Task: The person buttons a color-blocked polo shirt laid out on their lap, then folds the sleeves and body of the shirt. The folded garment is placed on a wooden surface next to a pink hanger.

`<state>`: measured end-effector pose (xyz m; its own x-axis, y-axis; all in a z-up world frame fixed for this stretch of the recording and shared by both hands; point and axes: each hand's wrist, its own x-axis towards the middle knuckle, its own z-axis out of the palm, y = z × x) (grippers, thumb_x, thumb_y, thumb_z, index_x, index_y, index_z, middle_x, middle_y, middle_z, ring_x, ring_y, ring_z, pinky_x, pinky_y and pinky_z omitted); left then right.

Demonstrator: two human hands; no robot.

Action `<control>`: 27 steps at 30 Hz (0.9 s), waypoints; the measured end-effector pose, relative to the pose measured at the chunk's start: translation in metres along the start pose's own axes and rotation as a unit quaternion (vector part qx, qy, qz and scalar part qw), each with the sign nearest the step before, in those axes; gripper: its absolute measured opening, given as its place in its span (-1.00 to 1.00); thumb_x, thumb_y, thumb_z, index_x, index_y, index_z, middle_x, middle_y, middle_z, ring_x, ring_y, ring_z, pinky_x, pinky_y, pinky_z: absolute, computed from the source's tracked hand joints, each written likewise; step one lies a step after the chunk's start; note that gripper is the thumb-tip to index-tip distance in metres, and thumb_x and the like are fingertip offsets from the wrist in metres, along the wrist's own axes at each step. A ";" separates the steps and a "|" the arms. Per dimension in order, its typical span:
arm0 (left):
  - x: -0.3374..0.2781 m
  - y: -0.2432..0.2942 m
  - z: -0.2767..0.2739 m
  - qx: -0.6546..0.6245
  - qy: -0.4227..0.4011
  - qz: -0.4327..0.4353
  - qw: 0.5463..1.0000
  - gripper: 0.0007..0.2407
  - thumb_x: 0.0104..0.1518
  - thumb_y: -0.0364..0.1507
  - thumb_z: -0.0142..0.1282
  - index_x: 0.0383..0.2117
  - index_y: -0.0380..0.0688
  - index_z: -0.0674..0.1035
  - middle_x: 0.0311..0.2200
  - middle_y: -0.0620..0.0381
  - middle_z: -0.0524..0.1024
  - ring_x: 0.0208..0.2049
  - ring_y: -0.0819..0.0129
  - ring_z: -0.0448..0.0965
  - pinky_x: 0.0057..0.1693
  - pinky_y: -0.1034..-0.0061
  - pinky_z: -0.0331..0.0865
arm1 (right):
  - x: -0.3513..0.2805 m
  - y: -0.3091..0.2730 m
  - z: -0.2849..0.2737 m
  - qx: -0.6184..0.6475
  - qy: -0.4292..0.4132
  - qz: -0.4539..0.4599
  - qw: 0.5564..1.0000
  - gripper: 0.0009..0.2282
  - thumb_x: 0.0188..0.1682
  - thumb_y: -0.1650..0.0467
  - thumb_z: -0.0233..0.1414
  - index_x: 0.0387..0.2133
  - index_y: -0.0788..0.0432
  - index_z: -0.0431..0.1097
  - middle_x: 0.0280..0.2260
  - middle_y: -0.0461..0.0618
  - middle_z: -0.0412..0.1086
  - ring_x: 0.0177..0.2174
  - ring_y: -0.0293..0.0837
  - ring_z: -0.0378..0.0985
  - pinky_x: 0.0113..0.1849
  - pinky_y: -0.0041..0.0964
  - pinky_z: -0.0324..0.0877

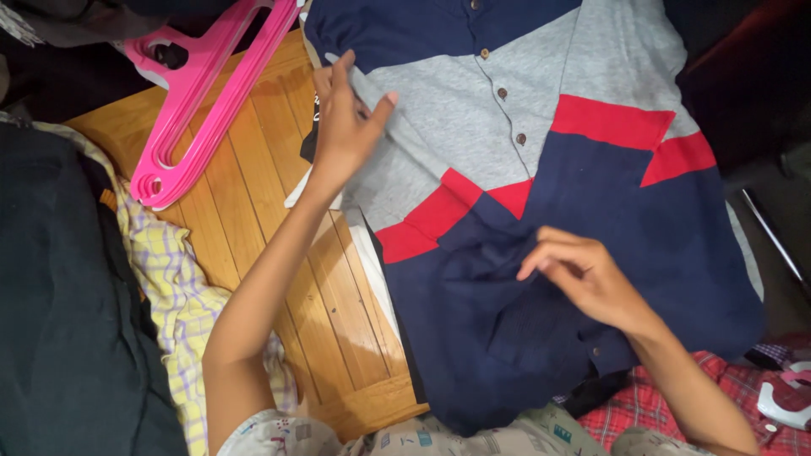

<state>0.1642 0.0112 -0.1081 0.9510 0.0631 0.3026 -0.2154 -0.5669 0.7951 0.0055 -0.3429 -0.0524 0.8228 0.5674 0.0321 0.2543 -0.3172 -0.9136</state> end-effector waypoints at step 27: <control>0.012 0.026 0.011 0.227 0.060 0.091 0.968 -0.53 0.30 -0.46 0.09 0.29 -0.24 0.20 0.13 -0.12 0.13 0.02 -0.07 0.27 0.13 0.11 0.34 | -0.056 0.001 -0.080 -0.217 -0.049 0.127 0.967 -0.46 -0.21 0.25 0.25 0.15 -0.21 0.42 -0.22 -0.25 0.51 -0.41 -0.30 0.59 -0.31 -0.43 0.44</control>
